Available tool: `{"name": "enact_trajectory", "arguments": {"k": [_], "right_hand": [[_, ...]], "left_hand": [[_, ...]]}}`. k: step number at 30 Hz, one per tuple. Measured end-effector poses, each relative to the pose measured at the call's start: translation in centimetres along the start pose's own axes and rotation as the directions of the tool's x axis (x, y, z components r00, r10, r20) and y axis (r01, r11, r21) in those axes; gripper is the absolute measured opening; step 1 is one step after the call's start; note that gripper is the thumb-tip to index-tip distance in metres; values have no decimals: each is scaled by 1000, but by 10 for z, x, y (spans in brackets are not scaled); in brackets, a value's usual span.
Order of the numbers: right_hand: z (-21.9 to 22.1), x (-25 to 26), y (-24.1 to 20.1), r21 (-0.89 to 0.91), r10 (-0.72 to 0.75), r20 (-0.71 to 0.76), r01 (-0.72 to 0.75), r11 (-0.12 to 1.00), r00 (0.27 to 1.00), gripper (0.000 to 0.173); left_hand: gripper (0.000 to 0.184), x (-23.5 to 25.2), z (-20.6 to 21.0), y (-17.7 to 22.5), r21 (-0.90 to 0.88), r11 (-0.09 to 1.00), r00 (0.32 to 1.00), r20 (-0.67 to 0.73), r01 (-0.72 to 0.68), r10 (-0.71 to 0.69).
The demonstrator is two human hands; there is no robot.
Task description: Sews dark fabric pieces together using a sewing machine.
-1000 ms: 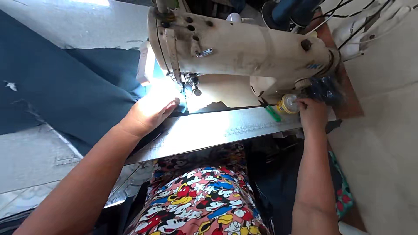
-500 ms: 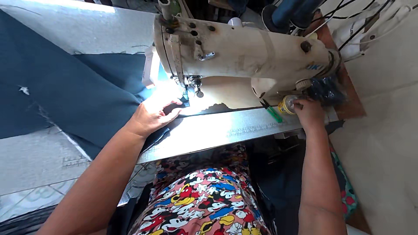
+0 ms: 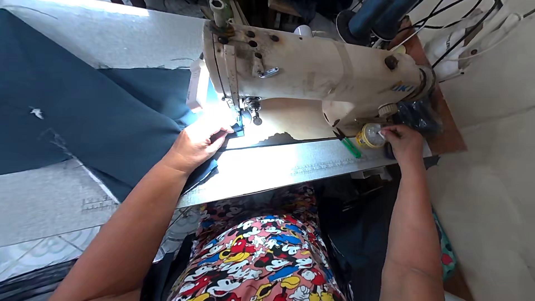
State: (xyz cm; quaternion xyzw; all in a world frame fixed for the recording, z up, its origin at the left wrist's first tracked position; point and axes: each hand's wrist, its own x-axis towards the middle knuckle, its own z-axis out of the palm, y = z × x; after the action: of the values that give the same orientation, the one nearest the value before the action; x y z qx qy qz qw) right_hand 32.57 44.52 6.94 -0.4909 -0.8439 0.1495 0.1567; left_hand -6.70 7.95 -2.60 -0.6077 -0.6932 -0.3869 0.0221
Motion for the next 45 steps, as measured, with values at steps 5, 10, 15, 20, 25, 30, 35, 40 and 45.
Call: {"name": "enact_trajectory", "arguments": {"k": [5,10,15,20,25,30,35,40,45], "right_hand": [[-7,3,1,83,-18,-12,19,996,1000,23],[-15,-14,-11,408,109,-45,-81,909,993,25],[7,-38,-50,799,100,108,-146,584,989,5],[78,-50,-125,754,-146,271,-115,647,952,12],[156,-56,-225,533,-390,149,259,806,909,18],[206,-79,-264,94,-728,-140,741,665,671,23],[201,-88,-251,235,-760,-56,748,621,648,27],[201,-85,-238,302,-657,-97,651,697,748,27],[203,-93,-243,191,-730,-59,725,661,681,29]], "left_hand": [[18,1,0,2,-7,1000,1000,-10,14,-14],[19,0,0,1,-9,1000,999,-37,30,-31],[22,7,-5,-2,143,989,993,-119,25,-8],[32,9,-2,-7,189,970,979,-162,150,-120],[33,13,-7,-2,177,962,974,-132,206,-185],[30,13,-4,-1,171,962,972,-145,211,-187],[28,13,-3,-1,192,959,973,-142,207,-182],[26,14,-1,-4,186,970,974,-195,156,-119],[28,13,-2,-5,154,980,975,-202,127,-95]]}}
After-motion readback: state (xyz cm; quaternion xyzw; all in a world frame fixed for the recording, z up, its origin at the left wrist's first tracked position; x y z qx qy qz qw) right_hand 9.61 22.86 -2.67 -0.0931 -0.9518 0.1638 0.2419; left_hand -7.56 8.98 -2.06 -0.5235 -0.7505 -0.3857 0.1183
